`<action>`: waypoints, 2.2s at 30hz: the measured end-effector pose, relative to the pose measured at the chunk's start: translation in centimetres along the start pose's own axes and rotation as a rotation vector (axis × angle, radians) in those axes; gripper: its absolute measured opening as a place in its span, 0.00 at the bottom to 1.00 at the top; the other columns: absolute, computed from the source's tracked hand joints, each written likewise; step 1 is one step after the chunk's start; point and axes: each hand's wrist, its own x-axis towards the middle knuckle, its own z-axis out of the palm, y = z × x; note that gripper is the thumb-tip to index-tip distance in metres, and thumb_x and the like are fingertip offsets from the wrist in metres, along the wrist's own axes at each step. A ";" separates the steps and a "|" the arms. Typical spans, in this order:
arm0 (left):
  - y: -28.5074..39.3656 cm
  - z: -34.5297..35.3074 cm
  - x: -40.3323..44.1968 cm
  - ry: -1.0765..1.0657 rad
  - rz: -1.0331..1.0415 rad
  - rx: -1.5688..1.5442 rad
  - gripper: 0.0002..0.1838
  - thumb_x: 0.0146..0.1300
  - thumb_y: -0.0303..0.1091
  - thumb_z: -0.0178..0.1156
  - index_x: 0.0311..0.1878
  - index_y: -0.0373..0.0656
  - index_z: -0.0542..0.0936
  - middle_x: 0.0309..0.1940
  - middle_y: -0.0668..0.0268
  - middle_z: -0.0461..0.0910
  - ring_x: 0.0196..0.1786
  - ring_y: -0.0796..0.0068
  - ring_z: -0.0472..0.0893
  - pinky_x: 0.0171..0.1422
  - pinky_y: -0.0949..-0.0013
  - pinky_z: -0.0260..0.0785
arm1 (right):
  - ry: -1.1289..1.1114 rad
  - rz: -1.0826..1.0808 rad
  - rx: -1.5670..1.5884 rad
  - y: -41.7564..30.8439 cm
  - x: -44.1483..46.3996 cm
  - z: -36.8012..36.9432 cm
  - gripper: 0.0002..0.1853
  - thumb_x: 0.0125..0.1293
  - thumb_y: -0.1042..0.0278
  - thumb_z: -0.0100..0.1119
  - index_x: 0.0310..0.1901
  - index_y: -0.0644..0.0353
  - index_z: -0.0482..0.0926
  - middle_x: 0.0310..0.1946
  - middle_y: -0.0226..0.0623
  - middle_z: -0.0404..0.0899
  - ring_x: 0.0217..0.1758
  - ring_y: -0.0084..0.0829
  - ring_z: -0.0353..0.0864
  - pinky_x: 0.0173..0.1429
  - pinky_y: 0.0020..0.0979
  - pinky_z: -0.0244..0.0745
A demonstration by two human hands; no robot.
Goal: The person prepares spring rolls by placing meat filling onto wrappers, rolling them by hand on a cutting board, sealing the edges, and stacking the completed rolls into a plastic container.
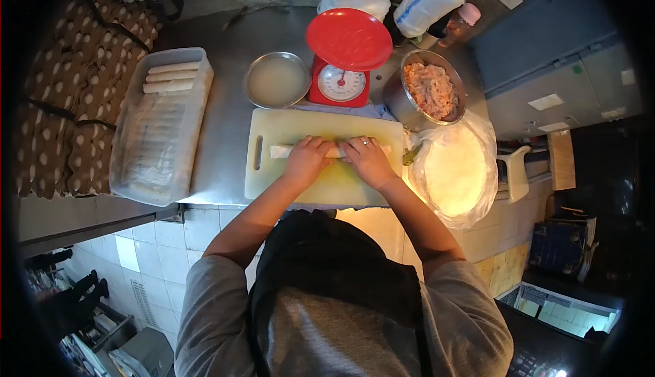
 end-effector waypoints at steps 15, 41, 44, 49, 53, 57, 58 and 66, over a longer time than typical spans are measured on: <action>1.7 -2.2 -5.2 -0.168 0.085 0.018 0.11 0.58 0.35 0.57 0.44 0.47 0.78 0.45 0.63 0.78 0.50 0.63 0.76 0.55 0.61 0.68 | -0.032 0.139 0.277 -1.3 -5.2 -0.9 0.10 0.57 0.65 0.63 0.40 0.55 0.78 0.38 0.34 0.76 0.45 0.40 0.75 0.51 0.42 0.67; 3.9 -3.9 -6.0 0.339 -0.772 -1.508 0.12 0.62 0.29 0.64 0.47 0.40 0.77 0.52 0.58 0.76 0.57 0.70 0.75 0.60 0.64 0.68 | 0.053 0.131 0.456 -5.4 3.9 -1.6 0.19 0.50 0.71 0.69 0.46 0.60 0.78 0.39 0.39 0.75 0.46 0.41 0.75 0.46 0.39 0.69; 4.7 -8.5 -2.9 0.422 -0.467 -1.557 0.08 0.60 0.27 0.65 0.39 0.40 0.75 0.44 0.61 0.77 0.52 0.74 0.76 0.56 0.69 0.68 | 0.011 0.209 0.773 -7.9 3.6 -3.4 0.20 0.50 0.70 0.70 0.46 0.61 0.78 0.38 0.39 0.75 0.44 0.41 0.75 0.44 0.36 0.69; 8.1 -14.4 -0.4 0.286 -0.362 -1.097 0.15 0.57 0.26 0.69 0.25 0.44 0.70 0.22 0.70 0.76 0.28 0.82 0.76 0.33 0.74 0.69 | 0.503 0.122 0.569 -11.3 3.7 -7.7 0.17 0.55 0.59 0.68 0.43 0.57 0.80 0.43 0.39 0.75 0.47 0.39 0.74 0.51 0.38 0.68; 9.7 -15.2 0.3 0.376 -0.229 -0.763 0.15 0.54 0.28 0.70 0.21 0.42 0.70 0.16 0.69 0.72 0.20 0.76 0.68 0.26 0.70 0.64 | 0.747 -0.163 0.145 -11.5 2.4 -11.4 0.24 0.62 0.35 0.54 0.47 0.46 0.83 0.54 0.35 0.74 0.56 0.42 0.70 0.62 0.48 0.59; 10.1 -14.4 0.3 0.379 -0.113 -0.703 0.12 0.47 0.26 0.70 0.24 0.40 0.73 0.18 0.62 0.74 0.20 0.67 0.71 0.28 0.69 0.66 | 0.659 -0.222 0.110 -12.2 4.2 -13.5 0.26 0.63 0.32 0.49 0.49 0.39 0.83 0.60 0.32 0.73 0.63 0.40 0.66 0.67 0.46 0.52; 10.1 -14.1 0.1 0.380 -0.091 -0.717 0.11 0.46 0.26 0.70 0.25 0.39 0.74 0.19 0.60 0.74 0.21 0.65 0.72 0.29 0.68 0.67 | 0.628 -0.249 0.075 -12.3 4.6 -14.6 0.25 0.63 0.32 0.48 0.49 0.39 0.83 0.59 0.31 0.74 0.63 0.40 0.66 0.67 0.46 0.52; 10.6 -14.5 0.1 0.293 -0.108 -0.783 0.11 0.46 0.28 0.70 0.25 0.39 0.75 0.19 0.62 0.75 0.22 0.72 0.73 0.30 0.70 0.66 | 0.478 -0.324 0.127 -11.2 5.7 -16.4 0.26 0.68 0.37 0.42 0.44 0.43 0.86 0.55 0.36 0.77 0.63 0.42 0.66 0.68 0.47 0.52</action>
